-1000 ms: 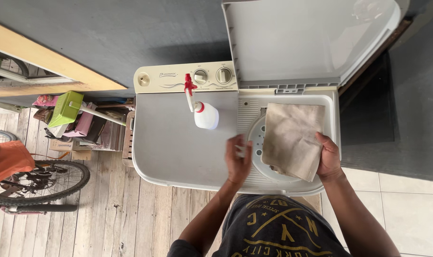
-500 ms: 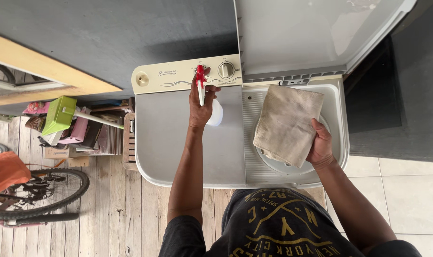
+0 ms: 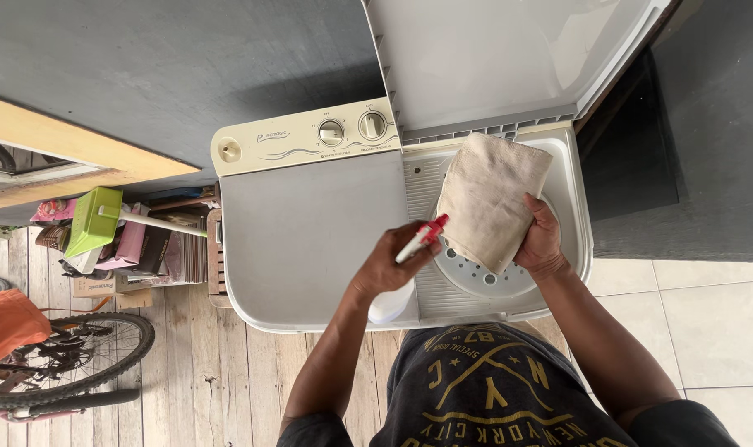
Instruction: The person cleans the exterior and the inside of the lid of a twin-tub washing machine using a cloth and a spray bottle.
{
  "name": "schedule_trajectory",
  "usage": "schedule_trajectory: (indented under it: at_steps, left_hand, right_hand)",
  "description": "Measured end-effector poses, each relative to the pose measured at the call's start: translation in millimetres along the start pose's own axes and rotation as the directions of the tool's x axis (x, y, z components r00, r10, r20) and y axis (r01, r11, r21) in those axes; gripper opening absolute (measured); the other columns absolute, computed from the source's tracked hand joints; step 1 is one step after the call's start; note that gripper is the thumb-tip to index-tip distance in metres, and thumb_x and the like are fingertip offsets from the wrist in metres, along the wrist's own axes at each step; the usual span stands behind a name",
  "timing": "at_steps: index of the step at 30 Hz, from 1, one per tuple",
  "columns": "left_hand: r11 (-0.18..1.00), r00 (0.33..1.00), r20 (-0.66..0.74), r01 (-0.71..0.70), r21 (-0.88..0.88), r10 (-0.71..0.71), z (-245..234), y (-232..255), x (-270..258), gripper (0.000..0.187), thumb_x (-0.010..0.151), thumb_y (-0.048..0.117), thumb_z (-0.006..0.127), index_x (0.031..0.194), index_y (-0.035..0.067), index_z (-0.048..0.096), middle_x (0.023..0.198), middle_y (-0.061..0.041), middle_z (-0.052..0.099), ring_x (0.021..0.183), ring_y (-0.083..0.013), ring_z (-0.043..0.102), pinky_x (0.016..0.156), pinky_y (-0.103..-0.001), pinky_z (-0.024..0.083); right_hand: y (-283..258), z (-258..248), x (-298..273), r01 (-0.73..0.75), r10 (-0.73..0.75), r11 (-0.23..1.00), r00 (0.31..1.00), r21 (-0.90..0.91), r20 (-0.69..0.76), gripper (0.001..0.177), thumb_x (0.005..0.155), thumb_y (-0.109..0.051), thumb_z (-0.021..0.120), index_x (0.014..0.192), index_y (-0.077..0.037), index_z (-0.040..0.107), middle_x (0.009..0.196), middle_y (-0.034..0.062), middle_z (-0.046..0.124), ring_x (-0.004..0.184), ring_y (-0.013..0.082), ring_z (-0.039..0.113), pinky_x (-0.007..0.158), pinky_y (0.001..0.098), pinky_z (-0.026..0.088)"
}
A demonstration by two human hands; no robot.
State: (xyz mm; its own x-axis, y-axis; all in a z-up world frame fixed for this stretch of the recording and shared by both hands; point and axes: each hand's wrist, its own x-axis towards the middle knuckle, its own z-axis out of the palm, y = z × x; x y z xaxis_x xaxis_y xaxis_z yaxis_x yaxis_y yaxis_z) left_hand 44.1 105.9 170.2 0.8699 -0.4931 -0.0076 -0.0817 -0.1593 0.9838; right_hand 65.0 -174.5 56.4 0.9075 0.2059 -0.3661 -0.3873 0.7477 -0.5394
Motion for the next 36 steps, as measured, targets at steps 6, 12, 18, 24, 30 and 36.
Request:
schedule_trajectory:
  at_steps: [6, 12, 18, 24, 30, 36]
  left_hand:
    - [0.917, 0.959, -0.006, 0.274, 0.289, -0.285, 27.0, 14.1, 3.4, 0.039, 0.097, 0.043, 0.066, 0.098, 0.004, 0.075, 0.071, -0.013, 0.073, 0.059, -0.0203, 0.064, 0.065, -0.035, 0.051]
    - [0.966, 0.993, -0.093, 0.095, 0.239, -0.075, 35.9, 10.2, 7.6, 0.045, 0.098, 0.048, 0.07, 0.101, 0.003, 0.073, 0.078, -0.009, 0.073, 0.069, -0.0175, 0.069, 0.069, -0.035, 0.056]
    - [0.934, 0.977, -0.169, 0.178, 0.31, -0.13, 37.3, 15.9, 26.4, 0.046, 0.095, 0.046, 0.073, 0.085, 0.001, 0.068, 0.062, -0.011, 0.064, 0.054, -0.0205, 0.063, 0.057, -0.036, 0.05]
    - [0.945, 0.966, -0.176, 0.23, 0.234, -0.192, 42.1, 25.2, 38.2, 0.042, 0.089, 0.049, 0.072, 0.086, 0.007, 0.069, 0.06, -0.006, 0.068, 0.054, -0.0138, 0.07, 0.055, -0.032, 0.055]
    - [0.931, 0.96, -0.241, 0.211, 0.297, -0.141, 29.9, 12.2, 46.5, 0.047, 0.092, 0.053, 0.071, 0.083, 0.008, 0.069, 0.06, -0.004, 0.065, 0.056, -0.0134, 0.067, 0.055, -0.032, 0.055]
    - [0.87, 0.911, -0.335, 0.354, 0.342, -0.239, 23.2, 6.1, 44.7, 0.054, 0.09, 0.058, 0.07, 0.072, 0.008, 0.064, 0.054, -0.006, 0.062, 0.051, -0.0152, 0.064, 0.054, -0.035, 0.054]
  right_hand:
    - [-4.5, 4.2, -0.2, -0.014, 0.015, 1.0, 0.999, -0.007, 0.044, 0.074, 0.094, -0.043, 0.061, 0.151, -0.001, 0.04, 0.139, 0.0185, 0.059, 0.126, 0.0317, 0.062, 0.104, 0.0479, 0.053]
    - [-4.4, -3.5, -4.3, -0.051, 0.052, 0.999, 0.997, -0.013, 0.054, 0.074, 0.093, -0.043, 0.062, 0.151, -0.002, 0.04, 0.137, 0.0182, 0.06, 0.123, 0.0312, 0.063, 0.103, 0.0471, 0.054]
    - [-5.0, -10.4, -10.2, -0.089, 0.09, 0.996, 0.993, -0.017, 0.078, 0.075, 0.093, -0.043, 0.065, 0.15, -0.002, 0.04, 0.135, 0.0177, 0.059, 0.122, 0.0304, 0.063, 0.102, 0.0469, 0.054]
    - [-8.2, -13.2, -12.9, -0.088, 0.09, 0.995, 0.995, -0.043, 0.05, 0.076, 0.092, -0.044, 0.064, 0.149, -0.002, 0.039, 0.134, 0.0194, 0.058, 0.121, 0.0308, 0.063, 0.099, 0.0465, 0.056]
    - [-11.8, -19.3, -14.8, -0.1, 0.101, 0.995, 0.991, -0.016, 0.082, 0.076, 0.092, -0.043, 0.067, 0.149, -0.001, 0.04, 0.134, 0.0193, 0.059, 0.123, 0.031, 0.063, 0.1, 0.0451, 0.055]
    - [-12.7, -27.0, -15.5, -0.071, 0.07, 0.997, 0.993, 0.012, 0.097, 0.073, 0.091, -0.041, 0.067, 0.147, 0.001, 0.045, 0.132, 0.0201, 0.061, 0.123, 0.0323, 0.063, 0.1, 0.0464, 0.055]
